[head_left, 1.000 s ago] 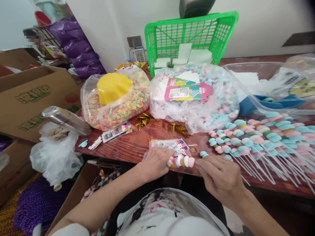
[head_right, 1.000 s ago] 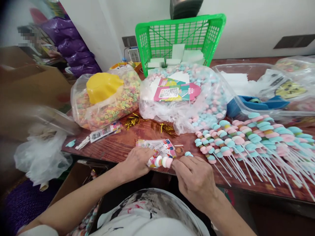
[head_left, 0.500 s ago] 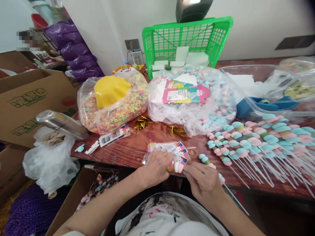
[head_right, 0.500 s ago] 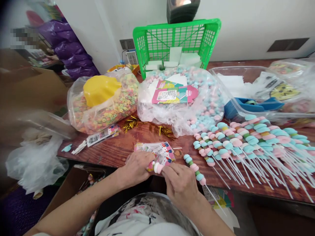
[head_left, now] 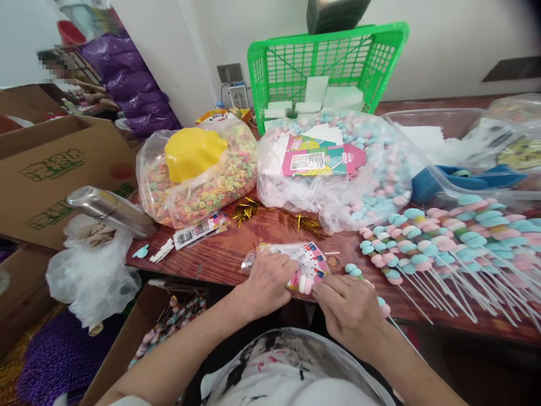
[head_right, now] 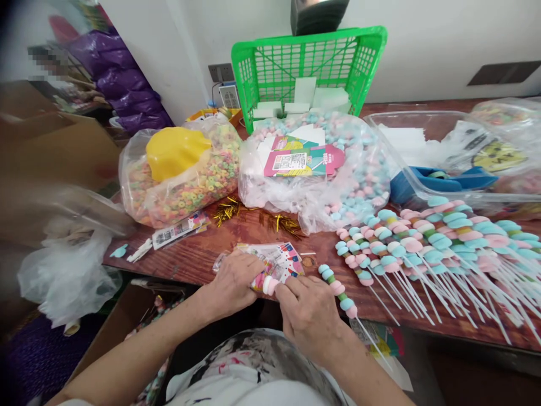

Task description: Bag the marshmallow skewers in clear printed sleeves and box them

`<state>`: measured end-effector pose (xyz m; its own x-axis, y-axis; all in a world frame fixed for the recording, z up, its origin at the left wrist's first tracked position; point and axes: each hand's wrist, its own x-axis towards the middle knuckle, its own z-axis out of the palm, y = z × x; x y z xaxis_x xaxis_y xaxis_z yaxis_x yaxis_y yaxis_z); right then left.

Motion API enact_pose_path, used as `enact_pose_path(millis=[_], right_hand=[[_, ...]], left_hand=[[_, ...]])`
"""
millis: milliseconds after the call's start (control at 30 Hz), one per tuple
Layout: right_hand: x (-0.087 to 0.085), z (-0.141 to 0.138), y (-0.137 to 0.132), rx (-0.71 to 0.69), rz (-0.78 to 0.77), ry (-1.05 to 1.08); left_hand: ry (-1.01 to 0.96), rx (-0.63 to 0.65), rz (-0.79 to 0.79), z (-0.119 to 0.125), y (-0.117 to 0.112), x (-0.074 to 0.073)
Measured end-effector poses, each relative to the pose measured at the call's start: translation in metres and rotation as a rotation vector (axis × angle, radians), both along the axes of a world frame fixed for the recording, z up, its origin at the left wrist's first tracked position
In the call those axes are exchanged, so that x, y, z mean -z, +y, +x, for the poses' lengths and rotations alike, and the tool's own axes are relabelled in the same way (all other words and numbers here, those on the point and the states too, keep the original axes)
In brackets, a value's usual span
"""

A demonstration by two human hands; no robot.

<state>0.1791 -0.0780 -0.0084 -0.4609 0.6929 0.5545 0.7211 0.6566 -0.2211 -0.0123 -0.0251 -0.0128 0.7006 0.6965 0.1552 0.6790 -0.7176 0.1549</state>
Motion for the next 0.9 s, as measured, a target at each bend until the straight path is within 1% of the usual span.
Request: enact_pose_path(millis=[67,167,233,267,367,433,500,533,600,633,733,767,800,900], right_hand=[[-0.001,-0.002,0.0,-0.003,0.019,-0.011],[-0.002,-0.002,-0.003,-0.005,0.061,-0.008],[-0.001,-0.001,-0.005,0.003,0.056,-0.004],[0.0,0.0,-0.006,0.009,0.041,-0.005],[0.002,-0.001,-0.005,0.018,-0.079,0.013],[0.003,-0.005,-0.001,-0.007,-0.221,0.093],[0.003,-0.009,0.004,-0.044,-0.356,0.189],[0.004,-0.01,0.006,-0.054,-0.386,0.224],[0.004,-0.01,0.009,-0.042,-0.358,0.227],[0.004,-0.008,0.009,-0.018,-0.304,0.201],[0.001,0.002,0.006,0.053,-0.11,0.077],[0.0,0.004,0.006,0.059,-0.069,0.04],[0.0,0.005,0.005,0.054,-0.043,0.01],[0.004,-0.004,0.007,0.019,-0.033,-0.037]], left_hand=[[-0.019,-0.007,0.015,0.001,0.001,0.001],[-0.039,-0.1,0.048,-0.002,0.005,0.0],[-0.028,-0.15,0.101,-0.003,0.006,-0.001],[-0.017,-0.142,0.136,-0.003,0.006,-0.002],[0.006,-0.009,0.234,0.0,0.003,-0.004],[0.01,0.071,0.276,0.004,0.002,-0.004],[0.011,0.114,0.294,0.007,0.001,-0.004],[0.014,0.129,0.293,0.007,0.002,-0.004],[0.022,0.119,0.274,0.006,0.003,-0.005],[0.027,0.083,0.256,0.005,0.004,-0.005],[0.026,-0.078,0.194,0.0,0.007,-0.006],[0.017,-0.107,0.177,0.0,0.007,-0.005],[0.005,-0.108,0.16,0.0,0.006,-0.004],[-0.039,-0.035,0.093,0.008,0.0,0.003]])
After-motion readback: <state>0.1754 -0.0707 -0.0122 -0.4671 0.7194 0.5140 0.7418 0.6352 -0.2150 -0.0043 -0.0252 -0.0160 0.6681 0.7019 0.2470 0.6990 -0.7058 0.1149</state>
